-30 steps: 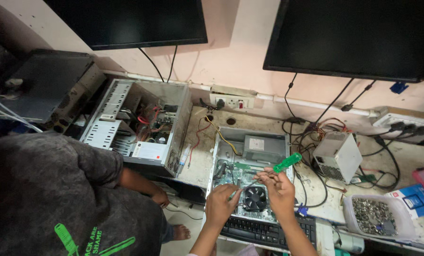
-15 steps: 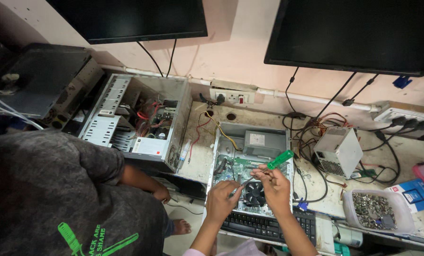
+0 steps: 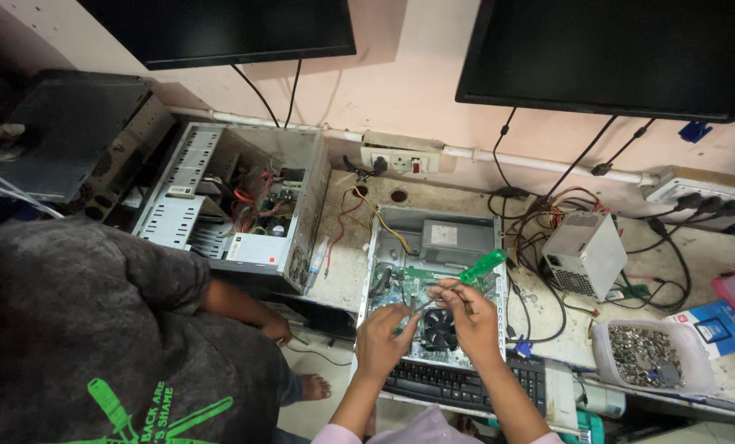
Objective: The person selects screws from a container and uses a screwdriver to tighten them into a computer case on a workbench. The person handles the screwdriver and screws to secure components inside the open case.
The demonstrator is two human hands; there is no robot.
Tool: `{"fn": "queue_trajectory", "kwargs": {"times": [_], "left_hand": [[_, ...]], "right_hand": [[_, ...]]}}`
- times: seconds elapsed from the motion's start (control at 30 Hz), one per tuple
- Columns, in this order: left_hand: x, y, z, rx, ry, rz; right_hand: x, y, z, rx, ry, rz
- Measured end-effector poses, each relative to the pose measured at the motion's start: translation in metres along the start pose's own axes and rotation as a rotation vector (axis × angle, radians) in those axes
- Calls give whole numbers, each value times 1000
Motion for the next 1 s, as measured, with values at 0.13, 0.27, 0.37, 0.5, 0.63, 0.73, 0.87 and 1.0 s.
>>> {"fn": "queue_trajectory", "kwargs": {"times": [0.13, 0.27, 0.37, 0.5, 0.63, 0.73, 0.87, 1.0], "left_hand": [[0, 0, -3, -1, 25, -4], [0, -1, -3, 6, 46, -12], [0, 0, -4, 12, 44, 10], [-3, 1, -19, -20, 138, 53], [-9, 3, -20, -12, 29, 87], [-16, -8, -25, 1, -7, -31], [-17, -18, -24, 25, -36, -118], [-16, -21, -27, 19, 17, -136]], "right_hand": [[1, 2, 3, -5, -6, 17], [1, 2, 2, 6, -4, 21], [2, 2, -1, 11, 17, 33], [8, 3, -4, 3, 43, 61], [29, -4, 4, -141, 91, 67], [49, -15, 19, -261, 126, 63], [81, -40, 40, -255, 156, 54], [93, -54, 47, -510, 222, 43]]}}
Point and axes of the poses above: each hand's wrist, its own x-axis towards the middle knuckle, its own y-axis out of the back of the hand, z = x × y, the point moved 10 cm from there along x, towards the middle knuckle, and after that the axes turned 9 degrees about -x, right-handed, at the moved point
